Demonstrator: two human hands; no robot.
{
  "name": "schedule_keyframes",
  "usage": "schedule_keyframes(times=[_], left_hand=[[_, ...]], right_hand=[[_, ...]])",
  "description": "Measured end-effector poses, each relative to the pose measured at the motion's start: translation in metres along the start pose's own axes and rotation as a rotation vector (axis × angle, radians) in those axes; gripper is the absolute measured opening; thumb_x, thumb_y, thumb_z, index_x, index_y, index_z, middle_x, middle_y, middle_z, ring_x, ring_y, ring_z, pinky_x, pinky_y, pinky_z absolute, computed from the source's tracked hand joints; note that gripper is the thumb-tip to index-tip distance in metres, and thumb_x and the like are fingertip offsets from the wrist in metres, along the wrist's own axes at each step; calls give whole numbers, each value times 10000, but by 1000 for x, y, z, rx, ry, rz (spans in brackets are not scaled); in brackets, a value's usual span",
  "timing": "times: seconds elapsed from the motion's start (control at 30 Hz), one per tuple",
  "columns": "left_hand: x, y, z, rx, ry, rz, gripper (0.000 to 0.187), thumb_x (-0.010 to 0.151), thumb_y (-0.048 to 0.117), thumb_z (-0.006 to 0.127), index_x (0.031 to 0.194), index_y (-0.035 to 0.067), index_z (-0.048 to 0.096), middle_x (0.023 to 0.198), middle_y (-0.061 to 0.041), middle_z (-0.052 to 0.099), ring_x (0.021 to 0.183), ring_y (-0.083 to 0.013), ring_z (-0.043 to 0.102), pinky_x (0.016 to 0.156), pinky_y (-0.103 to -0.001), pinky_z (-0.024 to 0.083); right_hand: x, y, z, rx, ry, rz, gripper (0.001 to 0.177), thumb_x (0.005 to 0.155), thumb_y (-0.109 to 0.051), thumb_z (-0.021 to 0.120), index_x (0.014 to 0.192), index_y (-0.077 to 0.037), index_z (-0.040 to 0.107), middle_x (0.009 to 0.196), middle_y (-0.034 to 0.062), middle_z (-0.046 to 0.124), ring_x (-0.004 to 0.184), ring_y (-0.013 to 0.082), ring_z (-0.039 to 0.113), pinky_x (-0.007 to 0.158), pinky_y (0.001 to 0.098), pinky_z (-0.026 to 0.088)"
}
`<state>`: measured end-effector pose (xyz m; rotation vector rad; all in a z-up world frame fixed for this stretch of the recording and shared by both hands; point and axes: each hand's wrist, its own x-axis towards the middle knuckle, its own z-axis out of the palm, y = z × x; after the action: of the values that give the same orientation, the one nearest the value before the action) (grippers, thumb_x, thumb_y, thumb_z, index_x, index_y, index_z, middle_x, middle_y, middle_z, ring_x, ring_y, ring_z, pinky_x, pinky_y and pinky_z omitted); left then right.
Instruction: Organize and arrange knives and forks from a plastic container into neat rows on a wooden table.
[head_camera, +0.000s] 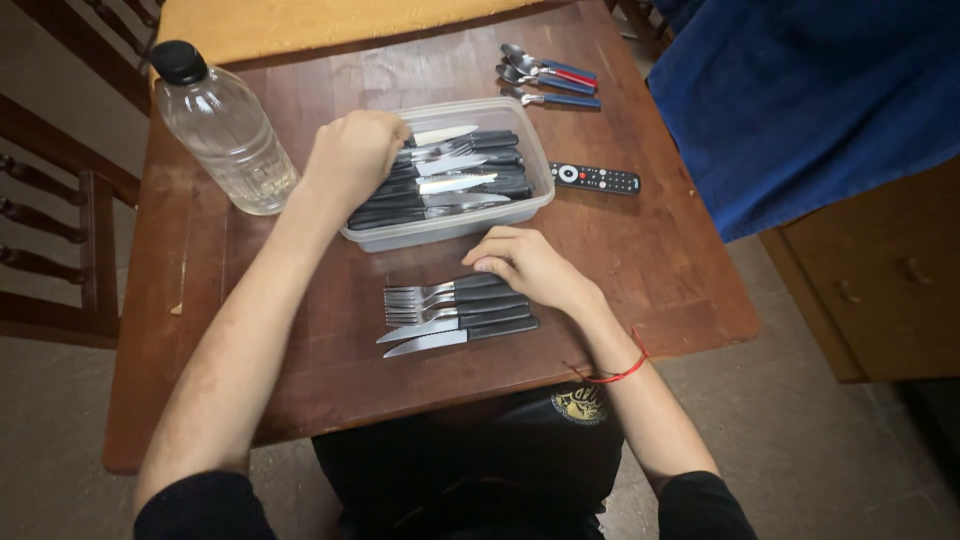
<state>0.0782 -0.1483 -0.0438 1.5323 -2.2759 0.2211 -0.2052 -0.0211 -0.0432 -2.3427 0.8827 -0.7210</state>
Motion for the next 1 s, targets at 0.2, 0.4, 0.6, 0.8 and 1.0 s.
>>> schedule_keyframes(times=[0.2, 0.4, 0.6, 0.8, 1.0], left_hand=[[33, -10, 40, 325, 56, 159, 176, 935, 156, 594, 914, 200, 764, 849, -5, 721, 839, -255, 752, 696, -453, 619], [38, -16, 57, 347, 75, 199, 125, 868, 167, 669, 943, 221, 752, 888, -12, 721, 874, -255, 741, 695, -442, 618], [36, -13, 34, 231, -100, 80, 386, 754, 141, 830, 1116, 125, 697, 1046, -90, 696, 1029, -330, 690, 796, -517, 617], [26, -1, -3, 286, -14, 111, 421, 677, 169, 898, 1044, 110, 698, 1040, -80, 643, 1025, -318, 657, 813, -467, 613], [9, 26, -52, -258, 172, 8, 251, 777, 97, 714, 1016, 140, 652, 885, -82, 694, 928, -346, 698, 790, -482, 586]], right_hand=[[-1, 2, 1, 39, 17, -6, 114, 967, -179, 685, 1015, -165, 787, 909, 81, 715, 871, 283, 728, 832, 393, 590], [-3, 1, -3, 70, 7, 11, 128, 975, -149, 670, 1044, -149, 777, 904, 106, 703, 848, 312, 713, 806, 416, 584], [-3, 2, -3, 53, 50, 55, 125, 973, -177, 684, 1053, -163, 780, 890, 59, 706, 819, 249, 709, 779, 372, 585], [-3, -14, -12, 59, 128, 62, 127, 955, -171, 698, 1052, -148, 777, 823, 99, 678, 724, 260, 662, 721, 392, 571], [0, -15, -10, 45, 273, 47, 154, 938, -175, 718, 1082, -178, 772, 828, 65, 703, 780, 239, 706, 736, 361, 583]])
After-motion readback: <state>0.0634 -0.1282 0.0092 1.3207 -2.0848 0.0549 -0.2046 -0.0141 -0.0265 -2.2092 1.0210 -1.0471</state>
